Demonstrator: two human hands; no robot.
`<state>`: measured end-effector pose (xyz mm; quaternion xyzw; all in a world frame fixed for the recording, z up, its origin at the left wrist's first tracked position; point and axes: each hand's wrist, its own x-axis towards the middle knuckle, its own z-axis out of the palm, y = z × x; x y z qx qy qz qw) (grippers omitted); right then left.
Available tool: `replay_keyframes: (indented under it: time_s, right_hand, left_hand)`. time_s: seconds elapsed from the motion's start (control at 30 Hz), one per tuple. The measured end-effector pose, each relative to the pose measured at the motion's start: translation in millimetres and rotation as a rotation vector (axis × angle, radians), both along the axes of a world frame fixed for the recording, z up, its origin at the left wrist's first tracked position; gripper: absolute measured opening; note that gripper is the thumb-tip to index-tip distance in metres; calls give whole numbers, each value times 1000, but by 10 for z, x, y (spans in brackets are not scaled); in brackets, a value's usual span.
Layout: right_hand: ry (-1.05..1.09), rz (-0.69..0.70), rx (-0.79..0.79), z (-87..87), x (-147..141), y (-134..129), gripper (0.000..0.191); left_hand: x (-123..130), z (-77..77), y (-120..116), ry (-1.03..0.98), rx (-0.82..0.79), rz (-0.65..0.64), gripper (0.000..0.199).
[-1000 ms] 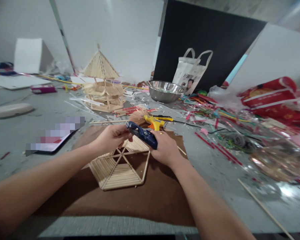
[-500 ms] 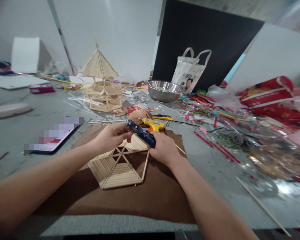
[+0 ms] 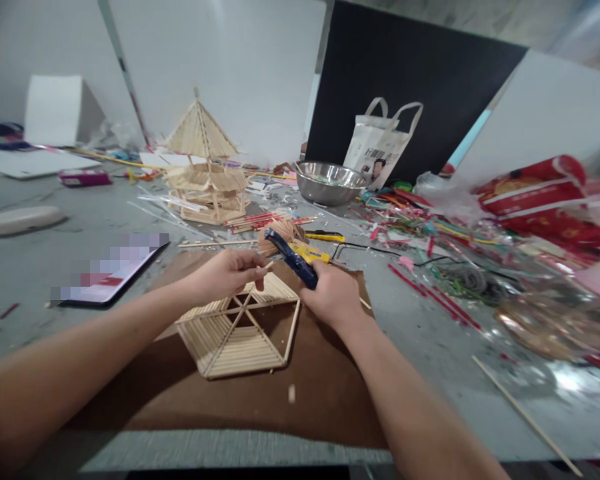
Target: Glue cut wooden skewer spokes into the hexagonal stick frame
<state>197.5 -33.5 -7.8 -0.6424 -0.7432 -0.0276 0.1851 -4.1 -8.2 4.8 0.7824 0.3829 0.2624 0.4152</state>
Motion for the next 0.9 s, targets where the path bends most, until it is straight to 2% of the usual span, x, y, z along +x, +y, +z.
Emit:
replay_keyframes:
  time_s: [0.1,0.17,0.3,0.4,0.5,0.63,0.9]
  right_hand:
    - [125,48,76,-26,72,38,27]
    - [276,32,139,-38,120,60,24]
    - [620,-37,319,-29,180,93,17]
    - [792,-27,470,-16,231,126,14]
    - [826,-32,527,-20,305,170,14]
    - [752,-81,507,-35,357,207,13]
    - [744,-99,492,6,272,168,9]
  left_hand:
    - [-41,-32,50,36,-185,-100,28]
    - [-72,-57,88,93,-240,-150,26]
    - [-110,-54,113,252,-137,-173,20]
    - [-112,-14,71,398,-79,-185,20]
    - [-102,11,19,496,-59,-207,20]
    - [-89,-1,-5,564,-16,-249,20]
    - [-91,-31,15,625,36,-312,22]
